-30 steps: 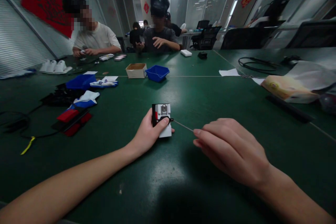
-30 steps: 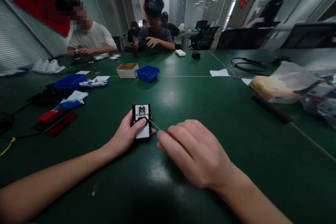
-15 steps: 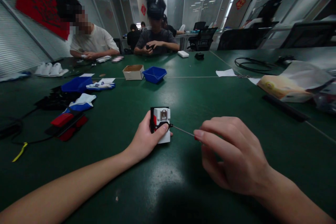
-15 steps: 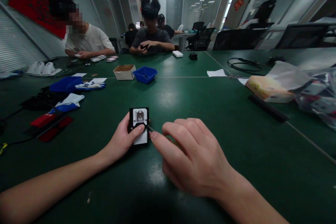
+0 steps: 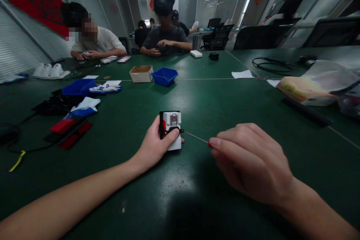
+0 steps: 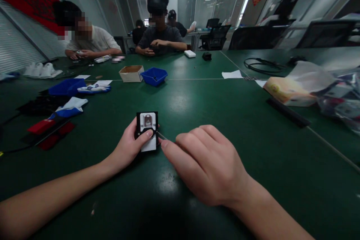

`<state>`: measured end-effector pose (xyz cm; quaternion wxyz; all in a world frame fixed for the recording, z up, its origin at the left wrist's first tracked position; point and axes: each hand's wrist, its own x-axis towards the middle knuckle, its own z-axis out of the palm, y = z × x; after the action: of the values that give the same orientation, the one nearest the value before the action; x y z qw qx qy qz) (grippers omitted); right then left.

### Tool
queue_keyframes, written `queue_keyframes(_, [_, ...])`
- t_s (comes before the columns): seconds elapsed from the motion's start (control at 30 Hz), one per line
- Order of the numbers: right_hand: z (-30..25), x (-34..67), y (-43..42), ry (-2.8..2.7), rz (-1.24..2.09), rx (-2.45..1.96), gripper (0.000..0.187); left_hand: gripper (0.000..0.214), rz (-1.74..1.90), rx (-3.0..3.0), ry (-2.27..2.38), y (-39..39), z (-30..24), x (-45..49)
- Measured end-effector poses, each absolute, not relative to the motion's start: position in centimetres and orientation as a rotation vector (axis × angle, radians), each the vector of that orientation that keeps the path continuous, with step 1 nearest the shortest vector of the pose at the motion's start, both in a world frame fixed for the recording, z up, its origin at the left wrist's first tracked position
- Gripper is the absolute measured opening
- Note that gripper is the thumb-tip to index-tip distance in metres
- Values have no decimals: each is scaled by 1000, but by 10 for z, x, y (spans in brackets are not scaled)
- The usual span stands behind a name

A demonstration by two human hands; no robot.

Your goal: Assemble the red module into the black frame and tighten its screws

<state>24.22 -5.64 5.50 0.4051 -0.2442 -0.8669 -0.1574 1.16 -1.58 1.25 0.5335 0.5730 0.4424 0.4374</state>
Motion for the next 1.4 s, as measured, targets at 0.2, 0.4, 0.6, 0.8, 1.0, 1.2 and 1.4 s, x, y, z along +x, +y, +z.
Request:
queue_keyframes(0.2, [55, 244, -56, -2152, -434, -618, 24, 49, 1027, 1370, 1038, -15, 11, 11])
queue_keyframes(0.4, [58, 245, -60, -2233, -434, -651, 20, 50, 1052, 1443, 1067, -17, 6, 9])
queue_keyframes(0.6, [55, 244, -58, -2244, -494, -495, 17, 52, 1193, 1560, 1110, -18, 5, 9])
queue_keyframes(0.8, [53, 247, -57, -2273, -464, -574, 15, 51, 1286, 1571, 1086, -18, 7, 10])
queue_keyframes(1.0, [41, 245, -54, -2130, -234, -568, 37, 52, 1255, 1534, 1101, -12, 5, 10])
queue_keyframes(1.2, [43, 236, -60, -2179, -86, -584, 40, 47, 1239, 1573, 1159, -8, 3, 10])
queue_keyframes(1.4, [54, 232, -59, -2198, -265, -534, 22, 49, 1234, 1640, 1151, -7, 5, 10])
